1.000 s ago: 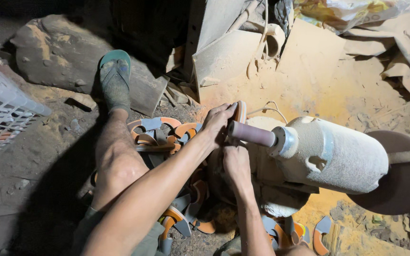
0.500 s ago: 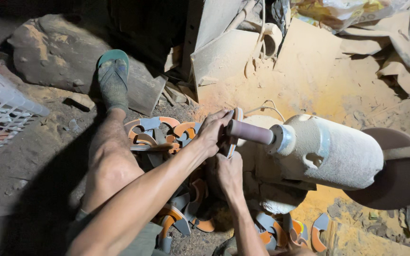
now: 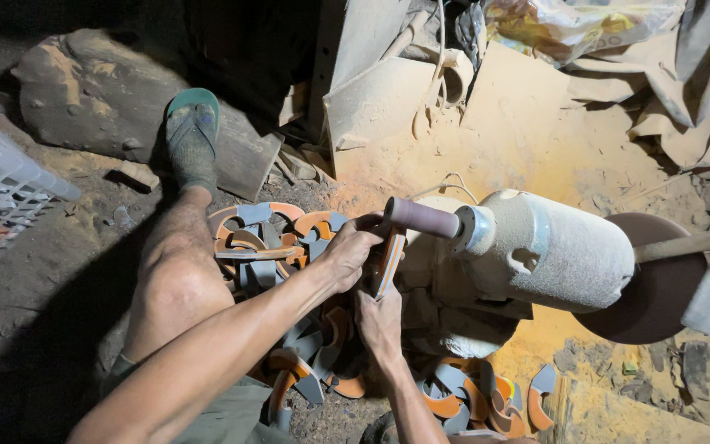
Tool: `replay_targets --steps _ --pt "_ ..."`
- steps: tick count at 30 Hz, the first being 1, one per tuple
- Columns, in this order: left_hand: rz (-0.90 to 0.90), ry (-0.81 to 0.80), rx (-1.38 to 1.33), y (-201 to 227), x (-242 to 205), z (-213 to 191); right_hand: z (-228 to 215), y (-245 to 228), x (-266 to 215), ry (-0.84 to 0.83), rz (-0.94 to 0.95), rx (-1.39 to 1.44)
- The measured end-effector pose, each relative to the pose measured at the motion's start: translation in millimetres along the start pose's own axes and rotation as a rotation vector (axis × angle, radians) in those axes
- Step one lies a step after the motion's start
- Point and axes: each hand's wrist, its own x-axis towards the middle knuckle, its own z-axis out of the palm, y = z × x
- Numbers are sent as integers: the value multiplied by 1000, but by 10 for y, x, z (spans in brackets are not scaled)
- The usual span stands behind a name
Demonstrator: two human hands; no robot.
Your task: The person sits on the floor and uses a rotating grinding wheel to smooth the edges of small orange and gray sole pieces. They hold each piece with both hands and press it against the spinning wheel, then place the finished pieces into a nearby white basket.
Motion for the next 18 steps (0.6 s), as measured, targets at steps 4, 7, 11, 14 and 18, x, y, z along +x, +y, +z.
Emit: replay_targets --steps 4,7,11,14,18 --pt "-2 -59 19 24 -109 14 16 58 -47 -15 29 52" --pt "5 -186 25 29 -191 1 -11 147 -49 3 -329 -158" --pt "9 -224 78 68 -212 -20 -51 203 17 -128 -194 -69" --pt "3 -195 270 86 -173 -21 21 210 87 -174 -57 34" --pt "62 -185 304 114 -121 -46 101 214 162 -176 -50 101"
